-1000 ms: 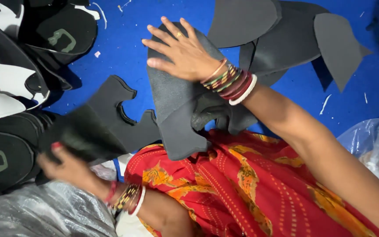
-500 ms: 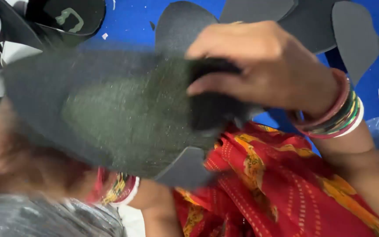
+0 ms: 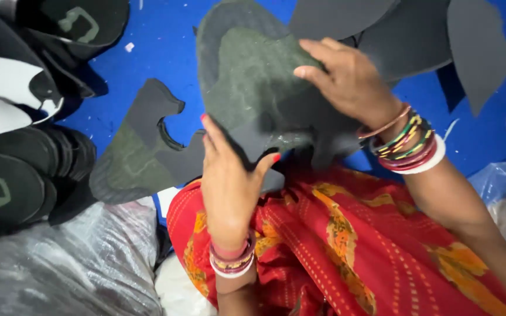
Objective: The person sits on the workshop floor and matches black foam cut pieces to foam sandal soles, aligning each piece on the sole and pressing it down. Matched sets are gathered and stacked into piles beside them.
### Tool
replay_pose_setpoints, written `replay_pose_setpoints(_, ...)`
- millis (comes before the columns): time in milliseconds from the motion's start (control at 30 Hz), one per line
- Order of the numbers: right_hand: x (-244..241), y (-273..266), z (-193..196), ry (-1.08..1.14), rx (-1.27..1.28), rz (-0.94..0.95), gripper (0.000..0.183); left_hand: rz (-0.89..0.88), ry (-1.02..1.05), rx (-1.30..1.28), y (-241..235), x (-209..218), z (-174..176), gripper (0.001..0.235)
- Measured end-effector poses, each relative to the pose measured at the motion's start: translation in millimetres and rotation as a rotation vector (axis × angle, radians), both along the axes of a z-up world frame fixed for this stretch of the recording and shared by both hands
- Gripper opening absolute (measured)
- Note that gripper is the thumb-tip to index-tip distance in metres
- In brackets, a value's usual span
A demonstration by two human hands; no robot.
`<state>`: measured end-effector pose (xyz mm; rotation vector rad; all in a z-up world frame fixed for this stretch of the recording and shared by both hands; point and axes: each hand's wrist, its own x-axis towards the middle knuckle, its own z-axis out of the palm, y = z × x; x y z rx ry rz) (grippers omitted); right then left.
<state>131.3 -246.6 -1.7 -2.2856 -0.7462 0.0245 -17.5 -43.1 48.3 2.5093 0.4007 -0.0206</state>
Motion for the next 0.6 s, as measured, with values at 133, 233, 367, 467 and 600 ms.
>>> replay_pose_setpoints(133, -13.8, 7.1, 2.8, -0.061, -0.044, -0.014, 0.049, 0.017, -0.002, 0.168, -2.8, -3.4, -11.1, 0.137)
replay_pose_setpoints(233, -0.3, -13.5, -38.3, -0.139, -0.037, 0.075, 0.047, 0.065, 0.106, 0.149, -6.8, 4.7, 0.5, 0.136)
replay_pose_setpoints(367, 50.8, -35.5, -54.3, -0.048, 0.048, -0.063, 0.039, 0.094, 0.213, 0.104, -4.1, 6.0, -1.0, 0.136)
replay_pose_setpoints(467, 105.5, -66.9, -122.6, 0.241, -0.008, -0.563, 0.051, 0.080, 0.187, 0.084, -1.8, 5.9, 3.2, 0.143)
replay_pose_setpoints(600, 140.2, -96.3, -203.2, -0.340, -0.478, -0.662, 0.078, 0.028, 0.065, 0.032, 11.6, 3.4, 5.3, 0.149)
